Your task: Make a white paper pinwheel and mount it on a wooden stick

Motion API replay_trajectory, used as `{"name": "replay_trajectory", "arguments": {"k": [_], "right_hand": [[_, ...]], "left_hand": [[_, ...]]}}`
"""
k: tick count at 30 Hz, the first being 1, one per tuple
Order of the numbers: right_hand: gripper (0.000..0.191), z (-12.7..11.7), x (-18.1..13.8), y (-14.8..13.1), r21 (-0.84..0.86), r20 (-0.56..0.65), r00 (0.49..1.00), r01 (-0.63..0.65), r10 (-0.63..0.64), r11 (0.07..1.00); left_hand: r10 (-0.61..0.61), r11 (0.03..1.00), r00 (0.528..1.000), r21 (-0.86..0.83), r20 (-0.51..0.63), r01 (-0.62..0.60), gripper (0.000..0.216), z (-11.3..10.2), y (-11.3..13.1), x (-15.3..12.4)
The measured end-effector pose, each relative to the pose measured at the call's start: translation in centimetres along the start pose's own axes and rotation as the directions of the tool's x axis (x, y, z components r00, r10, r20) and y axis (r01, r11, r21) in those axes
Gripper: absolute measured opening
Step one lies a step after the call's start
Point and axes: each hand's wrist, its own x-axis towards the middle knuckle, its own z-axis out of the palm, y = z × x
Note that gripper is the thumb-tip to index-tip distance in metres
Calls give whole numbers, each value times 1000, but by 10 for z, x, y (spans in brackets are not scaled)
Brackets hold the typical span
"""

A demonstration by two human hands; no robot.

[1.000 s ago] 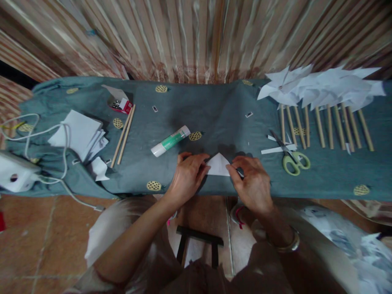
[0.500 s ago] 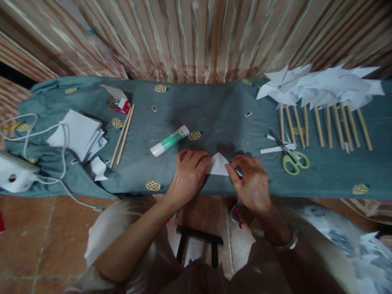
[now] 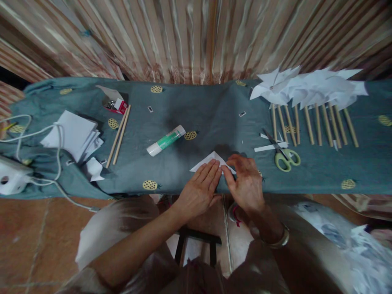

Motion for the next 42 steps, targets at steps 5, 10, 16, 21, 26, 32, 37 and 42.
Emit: {"name": "replay_trajectory", "arguments": {"k": [5,10,16,21,26,32,37,42], "right_hand": [[23,-1,-12,11,42,-10,1000,-28,28,999],[19,-8,-19,24,51,-23,999,-24,25,998],[16,-10,-21,29,50,-36,999,-3,5,999],[16,-11,-21,30,48,-35,999,13,-12,999],[23,-18,-16,28,135,-26,999,-30,34,990],[27,-15,-3,18,288,82,992,-115,95,951],[14,-4,3,14,412,141,984,-160,111,897],[11,-8,11,6,521,125,986,-161,112,838]], "left_hand": [[-17,1000,1000,-13,-19,17,69,-3,-7,-12],[-59,998,997,4,-47,59,69,-9,-18,-31],[-114,993,991,27,-64,116,68,-16,-27,-50],[-139,988,987,50,-77,143,63,-21,-29,-59],[-149,986,982,62,-114,157,55,-22,-29,-60],[-253,964,960,-116,-121,239,46,-27,-30,-55],[-448,822,890,-429,-84,374,50,-36,-31,-45],[-646,486,763,-784,-26,385,61,-42,-35,-28]]}}
